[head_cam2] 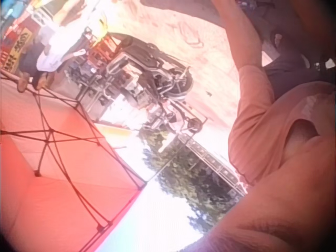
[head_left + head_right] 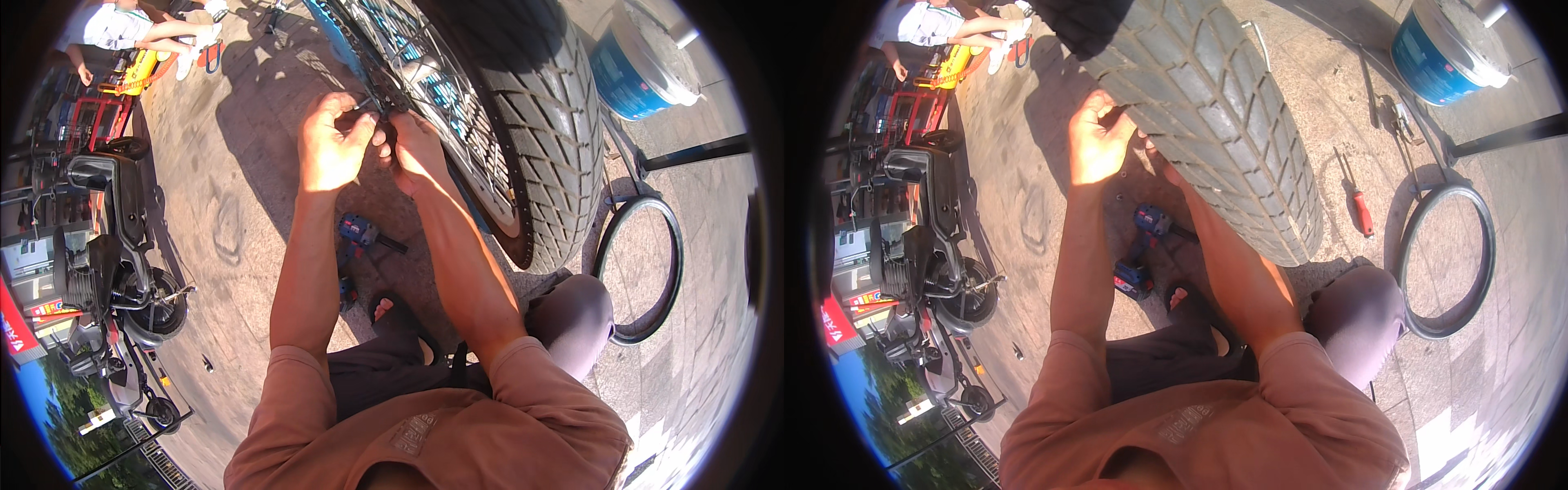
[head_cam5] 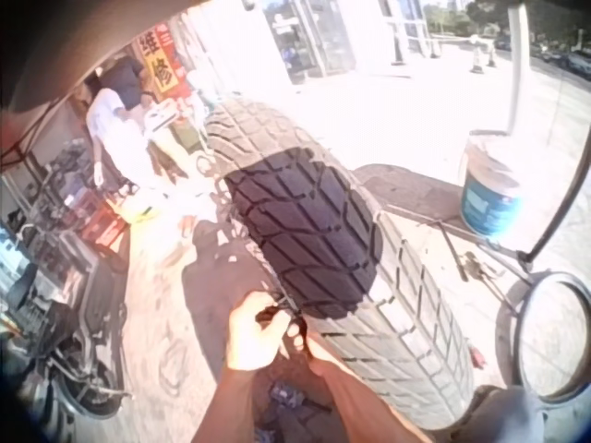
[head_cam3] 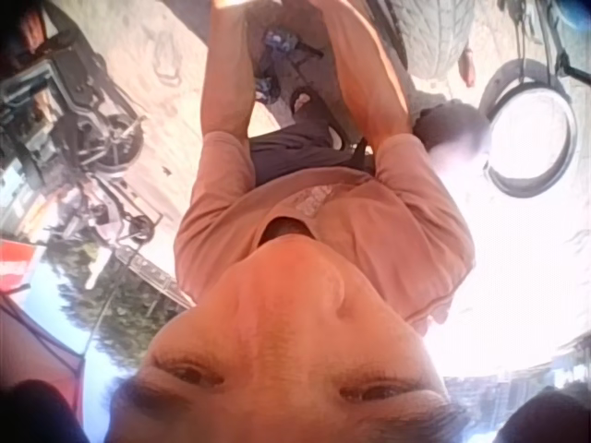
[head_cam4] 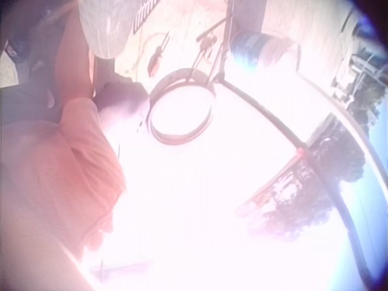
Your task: The person repairs a bicycle wheel by hand, adjusting the chain and spokes. They use tools to tighten components and ensure the wheel is properly aligned.
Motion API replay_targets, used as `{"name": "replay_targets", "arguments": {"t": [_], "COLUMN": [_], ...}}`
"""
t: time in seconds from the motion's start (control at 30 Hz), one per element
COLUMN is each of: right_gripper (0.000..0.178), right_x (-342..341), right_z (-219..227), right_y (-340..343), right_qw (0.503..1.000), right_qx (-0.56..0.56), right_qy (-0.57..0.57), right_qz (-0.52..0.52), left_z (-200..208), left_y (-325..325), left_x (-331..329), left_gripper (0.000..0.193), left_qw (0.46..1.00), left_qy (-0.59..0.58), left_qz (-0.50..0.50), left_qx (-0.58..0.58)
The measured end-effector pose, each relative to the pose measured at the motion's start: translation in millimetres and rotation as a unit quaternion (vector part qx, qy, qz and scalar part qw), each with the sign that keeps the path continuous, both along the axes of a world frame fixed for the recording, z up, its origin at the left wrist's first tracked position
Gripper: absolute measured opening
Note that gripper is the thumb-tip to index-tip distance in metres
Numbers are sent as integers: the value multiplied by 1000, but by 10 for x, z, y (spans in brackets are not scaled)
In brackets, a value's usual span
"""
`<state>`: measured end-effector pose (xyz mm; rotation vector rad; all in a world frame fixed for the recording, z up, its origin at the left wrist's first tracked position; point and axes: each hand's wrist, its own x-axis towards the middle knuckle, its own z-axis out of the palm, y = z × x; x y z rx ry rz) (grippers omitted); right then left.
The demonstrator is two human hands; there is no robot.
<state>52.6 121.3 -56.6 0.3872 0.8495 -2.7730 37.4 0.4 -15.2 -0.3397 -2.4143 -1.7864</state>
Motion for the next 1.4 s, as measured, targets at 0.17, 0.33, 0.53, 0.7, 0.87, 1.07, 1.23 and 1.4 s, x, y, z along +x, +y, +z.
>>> {"name": "replay_targets", "arguments": {"t": [0.17,0.33,0.53,0.7,0.87,1.07,1.23,1.4], "right_gripper": [19,22,22,23,16,16,13,12], "right_x": [19,-24,52,48,148,101,110,49], "right_z": [42,57,-94,-153,-63,-69,-120,-109], "right_y": [34,56,9,-1,-42,-42,-57,11], "right_qw": [999,998,999,998,978,983,981,991], "right_qx": [30,23,-26,-63,-193,-176,-182,-113], "right_qy": [-3,-25,-19,-17,-73,-60,-70,-65], "right_qz": [18,52,8,7,-1,-2,0,23], "left_z": [-11,9,8,-30,-33,-49,-83,-94], "left_y": [35,51,68,49,40,20,-22,-37], "left_x": [-18,-5,-33,-26,-33,-35,-65,-98], "left_gripper": [13,9,8,10,12,13,11,9], "left_qw": [999,999,998,999,999,997,1000,999], "left_qy": [33,19,56,41,-7,-37,10,43], "left_qz": [-10,-1,21,15,-5,-6,-8,-13], "left_qx": [14,28,-16,0,49,63,27,20]}}
